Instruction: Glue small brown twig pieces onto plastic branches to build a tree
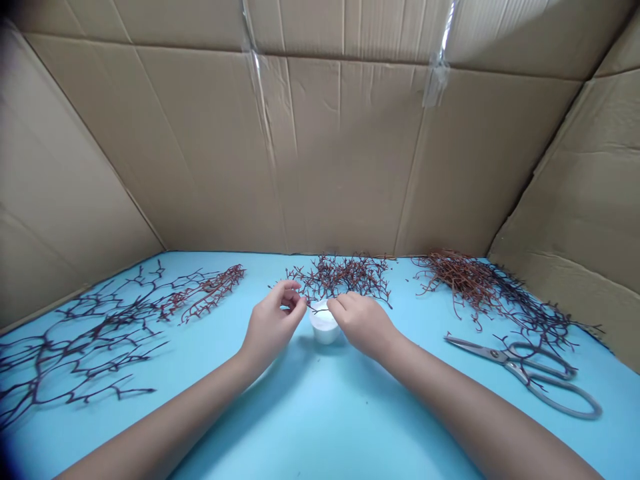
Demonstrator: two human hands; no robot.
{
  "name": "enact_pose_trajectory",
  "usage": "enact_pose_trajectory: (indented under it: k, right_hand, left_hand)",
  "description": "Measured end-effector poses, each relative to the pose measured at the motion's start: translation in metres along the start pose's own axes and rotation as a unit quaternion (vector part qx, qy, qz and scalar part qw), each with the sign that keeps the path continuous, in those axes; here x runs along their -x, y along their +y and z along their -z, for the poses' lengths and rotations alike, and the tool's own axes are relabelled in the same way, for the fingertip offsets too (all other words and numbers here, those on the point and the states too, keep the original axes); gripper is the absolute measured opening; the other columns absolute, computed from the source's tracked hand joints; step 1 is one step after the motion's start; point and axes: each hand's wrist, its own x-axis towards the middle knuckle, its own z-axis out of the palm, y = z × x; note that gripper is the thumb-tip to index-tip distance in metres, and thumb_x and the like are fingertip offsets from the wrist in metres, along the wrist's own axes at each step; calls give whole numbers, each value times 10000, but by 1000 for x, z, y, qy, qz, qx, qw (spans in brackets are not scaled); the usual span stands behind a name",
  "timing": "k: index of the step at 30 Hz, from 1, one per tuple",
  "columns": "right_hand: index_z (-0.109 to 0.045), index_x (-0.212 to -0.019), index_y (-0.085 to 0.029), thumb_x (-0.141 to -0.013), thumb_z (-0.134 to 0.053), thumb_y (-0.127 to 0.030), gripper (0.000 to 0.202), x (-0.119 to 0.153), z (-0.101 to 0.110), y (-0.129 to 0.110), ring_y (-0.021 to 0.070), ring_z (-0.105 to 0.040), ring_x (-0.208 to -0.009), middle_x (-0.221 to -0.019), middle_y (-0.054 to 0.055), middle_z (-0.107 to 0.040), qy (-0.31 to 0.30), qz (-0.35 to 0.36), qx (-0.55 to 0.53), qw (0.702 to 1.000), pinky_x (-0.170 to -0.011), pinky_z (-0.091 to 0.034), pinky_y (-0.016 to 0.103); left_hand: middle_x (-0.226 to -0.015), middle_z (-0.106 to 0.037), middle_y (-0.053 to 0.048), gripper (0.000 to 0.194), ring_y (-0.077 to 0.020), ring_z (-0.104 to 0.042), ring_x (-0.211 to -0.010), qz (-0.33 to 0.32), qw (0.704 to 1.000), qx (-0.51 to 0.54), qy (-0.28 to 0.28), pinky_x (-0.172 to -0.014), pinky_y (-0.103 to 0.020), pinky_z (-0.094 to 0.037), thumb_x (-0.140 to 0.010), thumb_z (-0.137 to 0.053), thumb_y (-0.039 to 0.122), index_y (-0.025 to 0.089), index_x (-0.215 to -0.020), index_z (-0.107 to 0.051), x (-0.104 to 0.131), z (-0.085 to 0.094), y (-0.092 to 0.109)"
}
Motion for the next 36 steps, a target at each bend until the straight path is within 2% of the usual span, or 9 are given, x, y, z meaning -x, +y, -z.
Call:
enact_pose_trajectory:
  k: [5,10,13,16,20,26,32,36]
  right_hand:
    - [-596,-838,-151,-823,-428,-86,181,-1,-5,-3,183,-494,-670,-716,66,-591,-1,-6,-11,1000,-565,-330,263]
    - [-573,-857,-167,-872,-378,-141,197,1,-6,-6,157,-535,-706,-759,43,-620,15,-37,-59,997,-609,-369,238]
    - [-547,-881,-177,-898,-329,-160,220,5,-4,-7,135,-543,-676,-757,26,-614,30,-66,-79,994,-584,-379,216]
    - [-545,-895,-165,-898,-309,-145,237,9,-2,-6,153,-532,-686,-761,50,-606,43,-80,-75,993,-597,-372,237]
    - [-581,-860,-158,-870,-342,-119,243,11,0,-9,190,-487,-684,-739,84,-594,35,-42,-62,997,-605,-329,281]
    - [-600,-802,-180,-860,-378,-168,229,3,3,-15,178,-443,-644,-704,70,-586,23,0,-100,995,-582,-305,279]
    - [-599,-810,-187,-860,-370,-162,235,1,-3,-14,182,-490,-738,-760,59,-614,42,-80,-193,977,-661,-339,285]
    - [-582,-805,-201,-856,-389,-205,200,1,-4,-15,159,-523,-701,-743,19,-614,57,-168,-291,940,-637,-361,262]
  left_hand:
    - [-636,-548,44,109,-135,-516,-582,-14,999,-29,1,-590,-241,-375,-734,-509,246,222,-840,-512,-1,1,-2]
    - [-662,-565,22,122,-150,-530,-624,-12,999,-29,14,-604,-248,-382,-742,-494,270,216,-848,-521,-1,3,-2]
    - [-682,-575,12,166,-157,-537,-635,-6,1000,-18,19,-594,-253,-391,-763,-473,302,211,-898,-508,1,2,-1]
    - [-706,-590,9,207,-159,-552,-650,1,1000,-5,12,-608,-261,-406,-774,-460,319,210,-946,-495,2,1,-1]
    - [-692,-592,21,195,-153,-544,-639,9,1000,-3,2,-598,-254,-399,-750,-477,290,215,-926,-513,2,-2,-5]
    - [-651,-560,38,210,-149,-521,-602,19,1000,-7,-7,-578,-250,-380,-728,-475,250,212,-930,-516,1,-1,-8]
    - [-663,-544,34,203,-151,-514,-631,22,1000,20,-1,-601,-254,-386,-732,-473,242,214,-929,-511,1,0,-4]
    - [-679,-552,18,235,-158,-527,-644,41,998,53,5,-598,-262,-415,-717,-489,238,200,-947,-515,0,-1,-6]
